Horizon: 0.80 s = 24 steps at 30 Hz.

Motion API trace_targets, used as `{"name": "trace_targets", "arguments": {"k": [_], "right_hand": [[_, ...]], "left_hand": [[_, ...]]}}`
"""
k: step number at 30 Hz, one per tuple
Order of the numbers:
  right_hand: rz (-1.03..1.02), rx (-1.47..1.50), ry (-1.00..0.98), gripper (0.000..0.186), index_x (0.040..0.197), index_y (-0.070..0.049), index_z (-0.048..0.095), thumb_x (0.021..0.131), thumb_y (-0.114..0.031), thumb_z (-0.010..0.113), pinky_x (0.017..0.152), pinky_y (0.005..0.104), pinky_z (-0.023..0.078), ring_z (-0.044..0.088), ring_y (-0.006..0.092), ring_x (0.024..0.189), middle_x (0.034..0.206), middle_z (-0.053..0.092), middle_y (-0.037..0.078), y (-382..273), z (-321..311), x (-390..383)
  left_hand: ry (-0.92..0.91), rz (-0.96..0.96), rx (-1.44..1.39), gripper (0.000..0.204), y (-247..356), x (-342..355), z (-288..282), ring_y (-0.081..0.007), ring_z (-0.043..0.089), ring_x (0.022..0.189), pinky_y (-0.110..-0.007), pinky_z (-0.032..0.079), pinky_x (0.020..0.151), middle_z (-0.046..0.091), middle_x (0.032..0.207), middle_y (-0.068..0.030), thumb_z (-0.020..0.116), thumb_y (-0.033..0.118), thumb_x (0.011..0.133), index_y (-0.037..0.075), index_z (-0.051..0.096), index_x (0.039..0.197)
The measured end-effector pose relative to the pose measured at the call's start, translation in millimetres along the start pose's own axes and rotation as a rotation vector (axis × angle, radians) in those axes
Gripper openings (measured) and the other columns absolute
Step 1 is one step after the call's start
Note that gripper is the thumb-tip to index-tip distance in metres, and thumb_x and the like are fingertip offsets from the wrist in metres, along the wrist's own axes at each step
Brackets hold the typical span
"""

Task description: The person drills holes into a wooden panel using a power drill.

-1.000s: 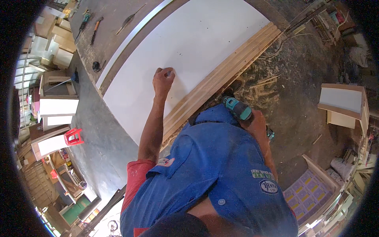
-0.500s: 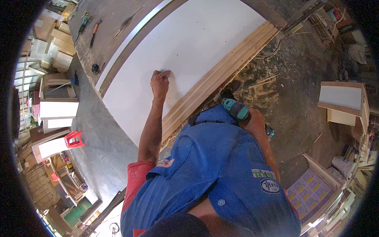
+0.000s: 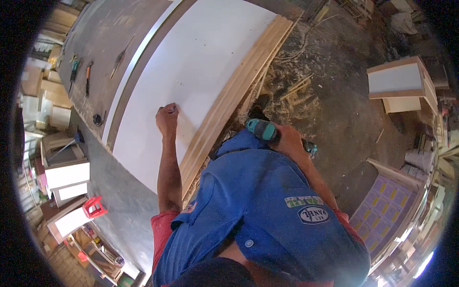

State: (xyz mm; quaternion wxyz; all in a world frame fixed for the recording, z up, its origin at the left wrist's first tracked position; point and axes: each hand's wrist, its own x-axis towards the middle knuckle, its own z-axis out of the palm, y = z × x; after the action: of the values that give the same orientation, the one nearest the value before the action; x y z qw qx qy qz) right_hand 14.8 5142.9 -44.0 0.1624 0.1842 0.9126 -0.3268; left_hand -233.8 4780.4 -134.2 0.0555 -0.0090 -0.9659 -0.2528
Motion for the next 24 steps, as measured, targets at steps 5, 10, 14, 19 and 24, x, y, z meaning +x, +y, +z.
{"name": "trace_targets", "arguments": {"k": [5,10,14,19,24], "right_hand": [[-0.035,0.02,0.048,0.07,0.138,-0.02,0.065,0.072,-0.029,0.085,0.093,0.0532,0.053,0.066,0.0426,0.103,0.112,0.07,0.021,14,7,-3],[-0.035,0.058,0.053,0.067,0.136,-0.019,0.066,0.072,-0.027,0.085,0.092,0.0529,0.053,0.067,0.0426,0.102,0.106,0.073,0.021,10,6,-3],[-0.077,0.112,0.059,0.067,0.135,-0.02,0.067,0.071,-0.024,0.085,0.089,0.0524,0.055,0.069,0.0427,0.096,0.099,0.074,0.021,21,18,-1],[-0.107,0.089,0.084,0.069,0.135,-0.022,0.067,0.068,-0.022,0.085,0.087,0.0523,0.056,0.07,0.0421,0.092,0.095,0.074,0.019,9,16,1],[-0.103,0.052,0.049,0.067,0.134,-0.024,0.067,0.069,-0.022,0.084,0.087,0.0534,0.056,0.07,0.0419,0.093,0.097,0.074,0.019,4,15,5]], "left_hand": [[0.005,0.004,0.059,0.014,0,2,2,-0.0284,0.069,0.078,-0.041,0.056,0.073,0.07,0.088,-0.0099,0.077,0.02,0.086,0.016,0.082,0.098],[0.067,0.008,-0.118,0.013,-8,-3,10,-0.0217,0.069,0.077,-0.036,0.055,0.071,0.069,0.09,-0.0067,0.079,0.013,0.085,0.015,0.082,0.097],[0.069,0.013,-0.069,0.013,7,-3,6,-0.0219,0.068,0.077,-0.036,0.054,0.07,0.069,0.09,-0.0062,0.079,0.013,0.085,0.014,0.081,0.098],[-0.009,0.017,-0.06,0.012,-4,8,5,-0.0229,0.067,0.074,-0.04,0.054,0.068,0.067,0.091,-0.0067,0.076,0.015,0.088,0.013,0.08,0.1],[0.012,-0.047,-0.222,0.013,-16,6,14,-0.0222,0.066,0.08,-0.038,0.053,0.072,0.065,0.097,-0.0071,0.072,0.015,0.093,0.008,0.077,0.104]]}}
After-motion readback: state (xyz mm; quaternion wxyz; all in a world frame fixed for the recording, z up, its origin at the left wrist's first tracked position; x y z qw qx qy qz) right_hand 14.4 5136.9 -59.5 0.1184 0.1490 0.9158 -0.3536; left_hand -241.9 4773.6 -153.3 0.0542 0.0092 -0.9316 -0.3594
